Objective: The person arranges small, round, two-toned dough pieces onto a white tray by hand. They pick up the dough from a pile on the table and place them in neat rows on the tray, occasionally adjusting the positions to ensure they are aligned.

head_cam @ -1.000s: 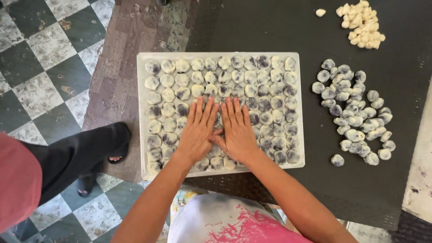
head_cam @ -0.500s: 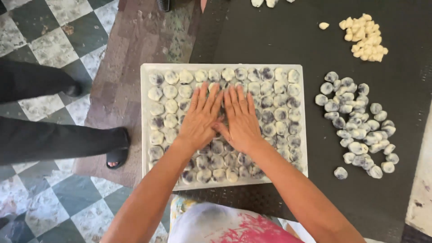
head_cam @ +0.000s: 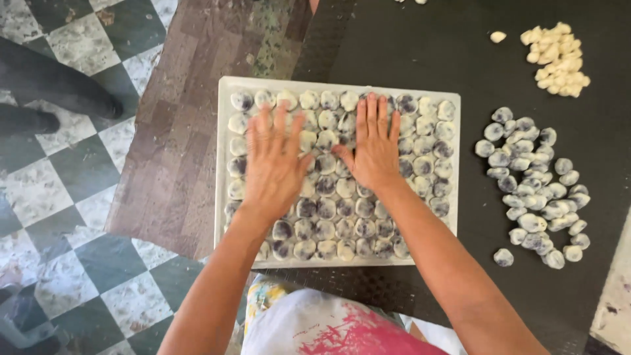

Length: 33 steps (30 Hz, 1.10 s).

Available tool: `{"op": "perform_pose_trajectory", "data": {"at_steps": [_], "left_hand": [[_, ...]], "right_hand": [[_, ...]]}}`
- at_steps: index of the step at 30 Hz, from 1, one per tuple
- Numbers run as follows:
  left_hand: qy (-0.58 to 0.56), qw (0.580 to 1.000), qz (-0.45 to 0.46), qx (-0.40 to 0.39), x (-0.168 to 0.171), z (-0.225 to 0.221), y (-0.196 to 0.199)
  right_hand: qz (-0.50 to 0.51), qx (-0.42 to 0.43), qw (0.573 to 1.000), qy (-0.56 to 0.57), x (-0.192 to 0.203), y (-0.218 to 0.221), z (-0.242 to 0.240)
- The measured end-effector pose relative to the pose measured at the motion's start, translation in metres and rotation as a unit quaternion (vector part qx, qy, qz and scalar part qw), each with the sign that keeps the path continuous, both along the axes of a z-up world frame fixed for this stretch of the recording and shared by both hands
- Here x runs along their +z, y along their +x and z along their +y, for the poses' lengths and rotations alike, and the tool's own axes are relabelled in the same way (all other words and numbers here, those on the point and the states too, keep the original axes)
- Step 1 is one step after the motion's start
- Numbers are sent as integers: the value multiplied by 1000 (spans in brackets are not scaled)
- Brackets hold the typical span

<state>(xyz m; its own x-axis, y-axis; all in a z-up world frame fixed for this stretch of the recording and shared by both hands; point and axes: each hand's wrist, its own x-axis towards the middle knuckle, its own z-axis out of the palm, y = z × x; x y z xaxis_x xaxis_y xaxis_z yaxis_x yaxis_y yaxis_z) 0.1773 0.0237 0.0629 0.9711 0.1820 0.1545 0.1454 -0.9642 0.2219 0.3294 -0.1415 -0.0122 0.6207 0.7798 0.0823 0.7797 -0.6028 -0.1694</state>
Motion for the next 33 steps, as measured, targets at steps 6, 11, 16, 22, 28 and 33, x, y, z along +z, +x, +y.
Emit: {"op": "perform_pose_trajectory", "data": {"at_steps": [6,11,16,22,28,33], "left_hand": [[-88,973,-24,210,-35,28,-118],[-407,868,27,285,-20,13,-148],[-452,843,9,291,-8,20,-141],[-526,800,-16,289,-23,21,-157],[-533,796,-20,285,-35,31,-152],[-529,806,-55,260,-30,29,-148]], "right_hand": [[74,-26,996,-43,15,0,10],[32,-1,999,-17,5,-22,25],[47,5,999,-28,26,-14,41],[48,17,998,-37,11,-38,49],[40,21,998,-38,17,-44,83],[31,38,998,-33,31,-52,79]]}}
